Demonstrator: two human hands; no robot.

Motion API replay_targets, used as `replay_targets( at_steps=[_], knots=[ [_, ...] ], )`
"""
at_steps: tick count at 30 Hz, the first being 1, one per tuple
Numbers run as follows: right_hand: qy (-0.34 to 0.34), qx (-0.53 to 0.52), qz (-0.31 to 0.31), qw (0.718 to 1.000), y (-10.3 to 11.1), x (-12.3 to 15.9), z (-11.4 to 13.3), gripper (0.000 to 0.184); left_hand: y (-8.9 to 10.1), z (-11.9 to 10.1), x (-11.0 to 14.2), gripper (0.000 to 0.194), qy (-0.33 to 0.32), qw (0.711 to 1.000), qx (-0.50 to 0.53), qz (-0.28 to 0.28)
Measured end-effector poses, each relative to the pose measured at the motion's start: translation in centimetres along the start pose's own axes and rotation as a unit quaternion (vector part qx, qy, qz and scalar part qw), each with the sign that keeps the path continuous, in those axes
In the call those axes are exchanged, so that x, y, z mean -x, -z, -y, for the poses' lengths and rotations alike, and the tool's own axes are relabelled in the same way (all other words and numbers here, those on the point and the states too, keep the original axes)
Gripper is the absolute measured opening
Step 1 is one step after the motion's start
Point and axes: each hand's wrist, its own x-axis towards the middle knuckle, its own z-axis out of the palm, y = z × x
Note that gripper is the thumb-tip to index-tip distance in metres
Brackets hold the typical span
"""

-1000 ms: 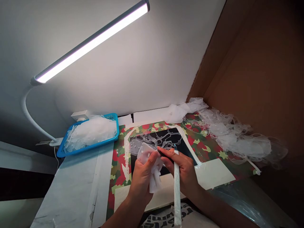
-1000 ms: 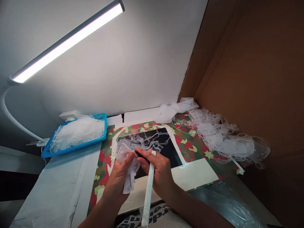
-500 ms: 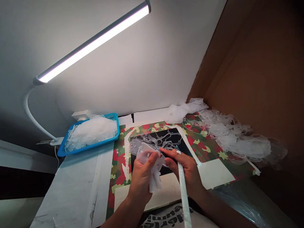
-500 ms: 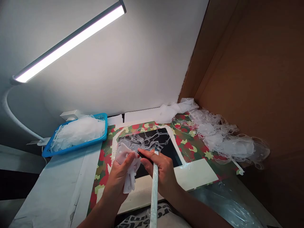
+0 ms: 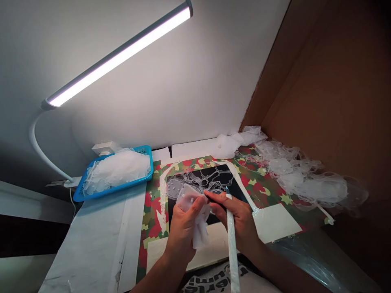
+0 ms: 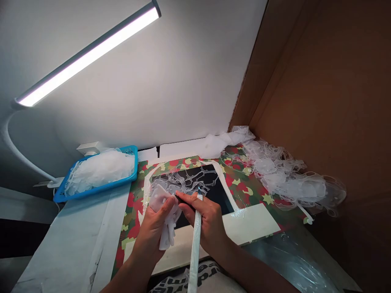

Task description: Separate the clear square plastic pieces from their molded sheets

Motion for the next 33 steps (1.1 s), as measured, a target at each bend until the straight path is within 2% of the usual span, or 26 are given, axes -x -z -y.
replay_targets(
  at_steps=[3,6,11,27,33],
  knots=[
    [-0.024,-0.006,0.016,1.0,0.6,-0.2,-0.3,0.028,0.6,0.2,-0.2,0.022,-0.021,0.999,-0.039,-0.008],
    [-0.049,-0.012,0.069,0.996,1.7,-0.5,-0.5,0.029,1.3,0.1,-0.4,0.022,-0.065,0.99,-0.125,-0.032],
    [-0.043,-0.019,0.122,0.991,3.0,-0.7,-0.8,0.031,1.6,-0.5,-0.6,0.025,-0.099,0.97,-0.22,-0.044],
    [-0.07,-0.049,0.112,0.99,2.3,-0.2,-0.4,0.028,1.6,-0.1,-0.4,0.023,-0.097,0.97,-0.224,-0.008],
    [-0.095,-0.057,0.164,0.98,3.2,-0.6,-1.2,0.03,1.6,-0.5,-0.4,0.025,-0.1,0.964,-0.244,-0.014]
  ],
)
